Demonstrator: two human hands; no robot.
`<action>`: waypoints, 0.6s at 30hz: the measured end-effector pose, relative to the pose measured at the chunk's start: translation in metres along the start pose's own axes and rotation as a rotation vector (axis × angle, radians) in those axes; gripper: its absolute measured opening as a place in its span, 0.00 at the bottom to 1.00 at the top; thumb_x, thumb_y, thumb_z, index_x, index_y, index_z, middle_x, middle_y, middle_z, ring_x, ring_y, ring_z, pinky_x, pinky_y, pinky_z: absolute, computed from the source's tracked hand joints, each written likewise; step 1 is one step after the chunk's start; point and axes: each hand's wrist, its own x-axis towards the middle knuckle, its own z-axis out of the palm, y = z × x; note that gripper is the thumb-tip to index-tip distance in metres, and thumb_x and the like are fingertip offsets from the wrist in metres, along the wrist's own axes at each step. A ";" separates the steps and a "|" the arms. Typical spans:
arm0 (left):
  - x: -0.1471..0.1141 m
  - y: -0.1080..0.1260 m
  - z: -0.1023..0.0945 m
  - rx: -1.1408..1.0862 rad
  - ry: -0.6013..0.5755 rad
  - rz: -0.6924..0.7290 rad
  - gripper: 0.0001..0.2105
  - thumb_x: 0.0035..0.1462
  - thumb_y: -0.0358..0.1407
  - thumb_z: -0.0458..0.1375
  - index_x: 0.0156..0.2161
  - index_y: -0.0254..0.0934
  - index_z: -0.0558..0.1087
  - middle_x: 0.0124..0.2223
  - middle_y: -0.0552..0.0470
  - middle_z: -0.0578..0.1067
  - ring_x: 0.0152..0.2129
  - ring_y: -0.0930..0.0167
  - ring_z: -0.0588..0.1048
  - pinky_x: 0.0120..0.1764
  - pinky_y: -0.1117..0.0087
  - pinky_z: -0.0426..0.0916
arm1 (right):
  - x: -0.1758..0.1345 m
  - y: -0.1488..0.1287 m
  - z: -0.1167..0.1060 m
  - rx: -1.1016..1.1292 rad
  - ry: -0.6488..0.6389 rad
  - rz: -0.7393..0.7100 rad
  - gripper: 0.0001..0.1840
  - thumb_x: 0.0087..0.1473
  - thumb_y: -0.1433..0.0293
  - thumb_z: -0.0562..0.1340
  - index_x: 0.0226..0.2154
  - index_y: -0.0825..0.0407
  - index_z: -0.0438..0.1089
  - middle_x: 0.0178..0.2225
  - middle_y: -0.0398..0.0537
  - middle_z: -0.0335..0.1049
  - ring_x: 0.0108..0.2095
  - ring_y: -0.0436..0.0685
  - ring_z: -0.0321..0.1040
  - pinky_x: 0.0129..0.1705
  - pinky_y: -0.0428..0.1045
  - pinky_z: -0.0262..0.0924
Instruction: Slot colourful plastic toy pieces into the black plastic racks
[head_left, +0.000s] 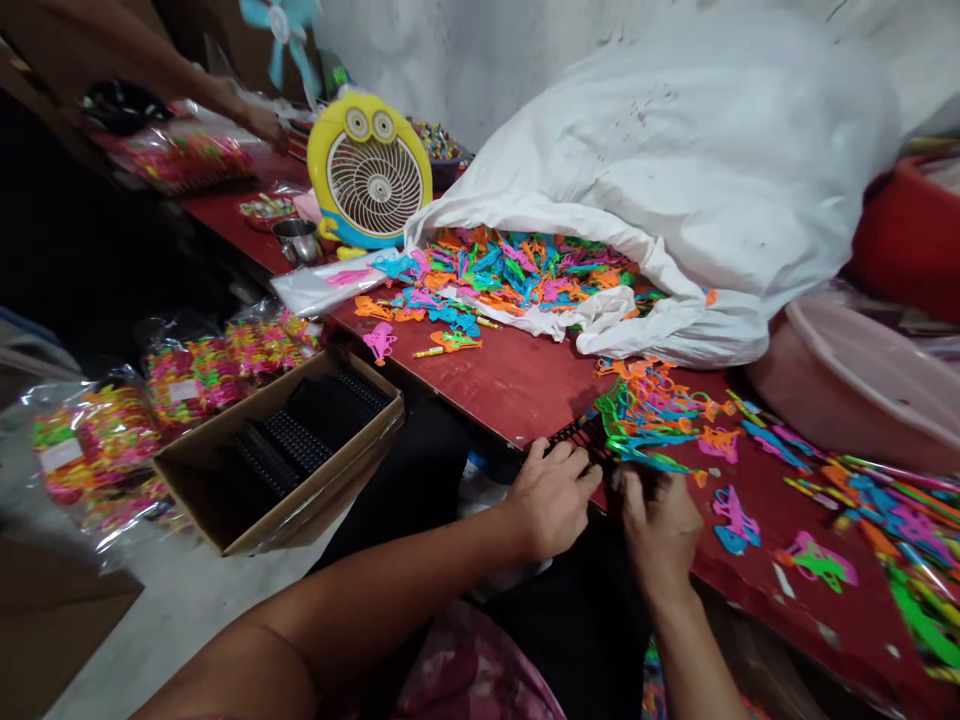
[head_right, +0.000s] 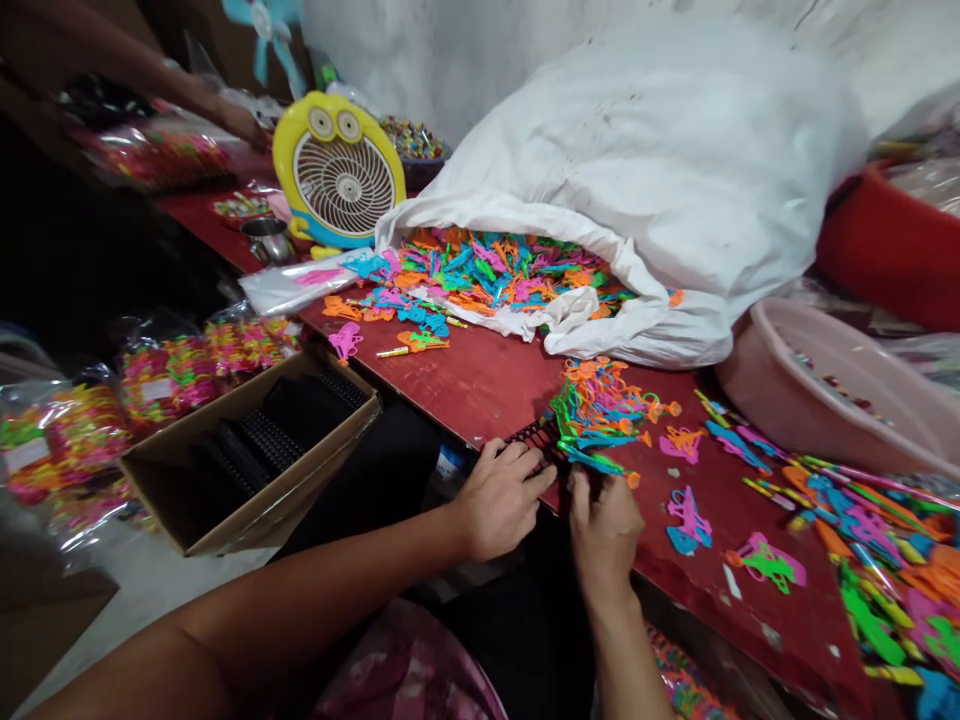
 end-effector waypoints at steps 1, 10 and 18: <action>0.000 0.000 0.000 0.001 0.001 -0.005 0.20 0.60 0.35 0.53 0.58 0.35 0.64 0.53 0.45 0.70 0.49 0.61 0.65 0.52 0.54 0.56 | -0.001 -0.001 0.001 -0.015 0.027 0.009 0.17 0.59 0.55 0.56 0.34 0.52 0.66 0.28 0.52 0.71 0.27 0.57 0.67 0.31 0.50 0.57; 0.002 0.001 0.000 -0.011 -0.005 -0.013 0.22 0.59 0.36 0.54 0.58 0.36 0.63 0.55 0.44 0.69 0.49 0.61 0.65 0.52 0.55 0.57 | 0.008 -0.018 -0.005 -0.374 0.018 0.000 0.20 0.63 0.56 0.51 0.29 0.52 0.66 0.21 0.48 0.66 0.18 0.54 0.58 0.24 0.48 0.43; 0.003 -0.001 0.005 -0.008 -0.019 -0.011 0.22 0.59 0.37 0.54 0.59 0.36 0.64 0.53 0.42 0.69 0.48 0.60 0.66 0.50 0.55 0.59 | 0.011 -0.038 -0.002 -0.626 -0.202 0.129 0.15 0.65 0.63 0.52 0.39 0.56 0.69 0.22 0.49 0.69 0.19 0.52 0.60 0.25 0.48 0.36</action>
